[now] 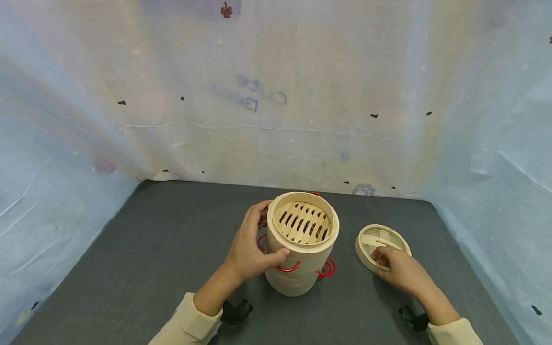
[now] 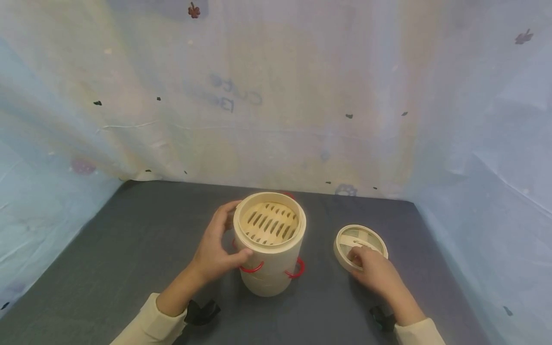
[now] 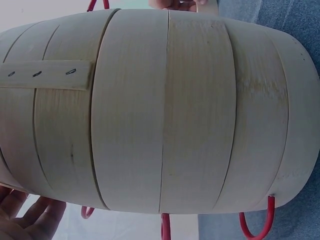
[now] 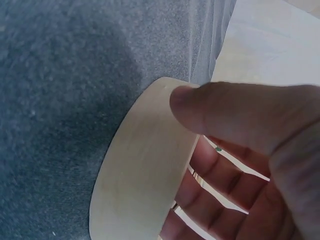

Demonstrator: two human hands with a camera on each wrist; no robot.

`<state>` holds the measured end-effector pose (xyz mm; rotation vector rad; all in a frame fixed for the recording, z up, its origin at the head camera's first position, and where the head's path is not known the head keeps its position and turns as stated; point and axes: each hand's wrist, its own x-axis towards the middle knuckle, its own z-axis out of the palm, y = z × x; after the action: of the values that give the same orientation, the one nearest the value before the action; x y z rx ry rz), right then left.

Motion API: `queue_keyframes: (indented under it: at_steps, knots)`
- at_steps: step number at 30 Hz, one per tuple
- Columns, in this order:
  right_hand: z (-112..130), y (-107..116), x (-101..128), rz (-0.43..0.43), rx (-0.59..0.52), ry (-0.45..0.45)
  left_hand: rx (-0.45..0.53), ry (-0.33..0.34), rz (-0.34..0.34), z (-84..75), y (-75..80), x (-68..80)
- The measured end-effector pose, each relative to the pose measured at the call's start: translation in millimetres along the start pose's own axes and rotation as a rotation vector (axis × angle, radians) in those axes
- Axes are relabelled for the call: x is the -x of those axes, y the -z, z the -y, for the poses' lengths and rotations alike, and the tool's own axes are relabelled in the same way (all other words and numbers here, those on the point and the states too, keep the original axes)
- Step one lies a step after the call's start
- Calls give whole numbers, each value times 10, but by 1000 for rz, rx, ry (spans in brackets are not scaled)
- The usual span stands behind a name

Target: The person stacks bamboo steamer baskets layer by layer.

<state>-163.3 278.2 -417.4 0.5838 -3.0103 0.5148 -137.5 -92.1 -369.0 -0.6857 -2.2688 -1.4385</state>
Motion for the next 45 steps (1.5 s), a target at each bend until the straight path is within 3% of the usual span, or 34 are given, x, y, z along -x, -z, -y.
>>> queue_keyframes:
  at_steps: [33, 45]
  knots:
    - [-1, -29, -7, 8, 18, -55, 16, -12, -2, 18, -12, 2]
    - [-19, 28, 3, -66, 64, -31, 19, 6, 3, 24, -18, 4]
